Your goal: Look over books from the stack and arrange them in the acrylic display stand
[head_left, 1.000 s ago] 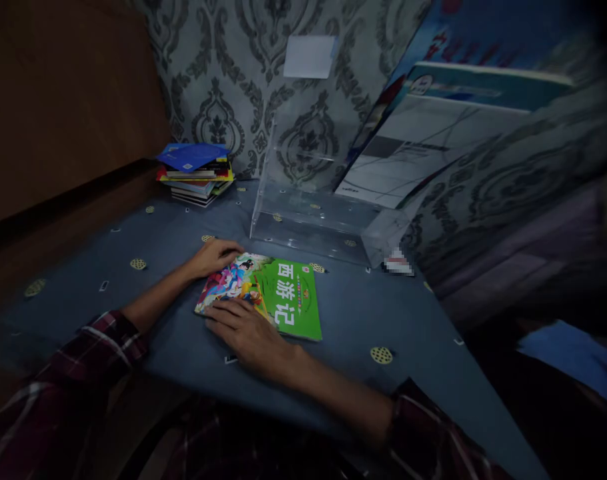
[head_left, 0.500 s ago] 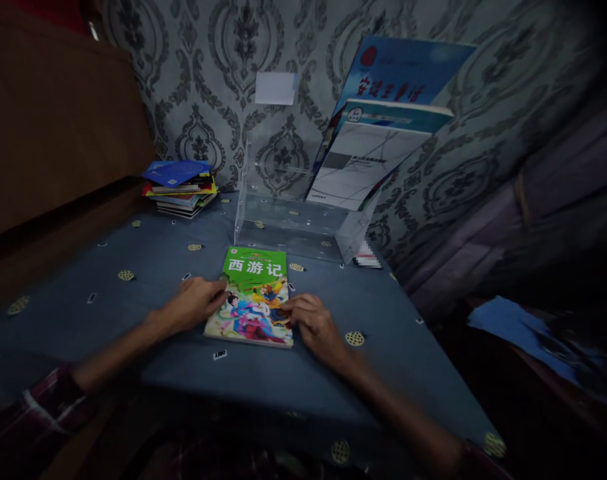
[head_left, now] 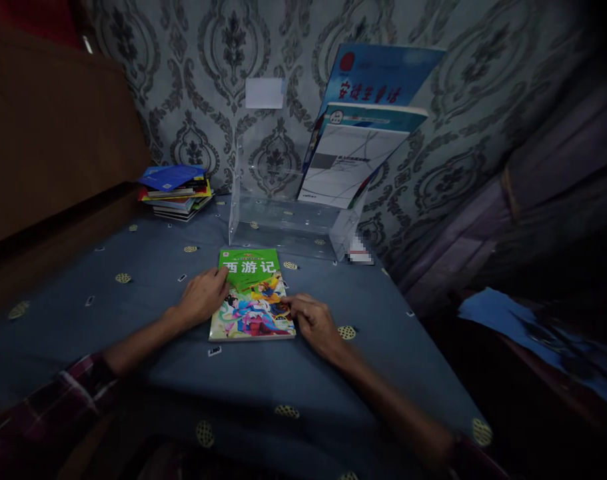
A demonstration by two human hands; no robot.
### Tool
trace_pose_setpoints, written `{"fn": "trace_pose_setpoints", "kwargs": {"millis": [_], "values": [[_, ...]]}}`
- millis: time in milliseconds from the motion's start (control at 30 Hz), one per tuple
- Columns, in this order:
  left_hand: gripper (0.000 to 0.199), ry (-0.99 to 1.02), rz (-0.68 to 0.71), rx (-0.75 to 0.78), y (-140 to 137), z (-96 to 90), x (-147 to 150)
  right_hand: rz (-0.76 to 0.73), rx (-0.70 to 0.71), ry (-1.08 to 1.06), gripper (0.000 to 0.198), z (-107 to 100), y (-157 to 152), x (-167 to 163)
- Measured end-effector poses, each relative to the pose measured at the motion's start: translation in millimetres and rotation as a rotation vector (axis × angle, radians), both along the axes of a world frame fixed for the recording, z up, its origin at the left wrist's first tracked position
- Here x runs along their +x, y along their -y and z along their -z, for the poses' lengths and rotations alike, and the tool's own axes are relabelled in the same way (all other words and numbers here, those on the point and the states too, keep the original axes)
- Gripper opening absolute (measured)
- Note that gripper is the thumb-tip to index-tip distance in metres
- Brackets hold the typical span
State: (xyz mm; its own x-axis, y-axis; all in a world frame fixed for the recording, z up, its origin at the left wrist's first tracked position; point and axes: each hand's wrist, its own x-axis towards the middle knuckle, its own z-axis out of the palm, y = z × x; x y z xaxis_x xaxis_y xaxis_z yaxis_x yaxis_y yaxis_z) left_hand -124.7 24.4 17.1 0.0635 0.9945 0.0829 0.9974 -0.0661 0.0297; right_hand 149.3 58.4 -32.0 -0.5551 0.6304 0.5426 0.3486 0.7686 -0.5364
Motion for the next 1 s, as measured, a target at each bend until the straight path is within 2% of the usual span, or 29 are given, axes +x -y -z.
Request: {"fn": "trace_pose_setpoints", "kwargs": {"millis": [333, 567, 833, 1000], "values": [[0.017, 0.078, 0.15, 0.147, -41.1, 19.9, -13.4, -0.008, -0.032, 0.023, 0.029, -3.2, 2.9, -1.9], [0.019, 0.094, 0.176, 0.132, -58.0, 22.8, -18.0, 0.002, -0.087, 0.018, 0.026, -0.9, -7.4, -5.5], [0.016, 0.213, 0.236, 0.197, -76.5, 32.3, -25.0, 0.028, -0.134, 0.032, 0.025, -2.5, -13.1, -8.6], [0.016, 0.256, 0.216, 0.218, -84.7, 36.1, -25.4, 0.003, -0.191, 0.038, 0.025, -5.1, -22.9, -10.2]]}}
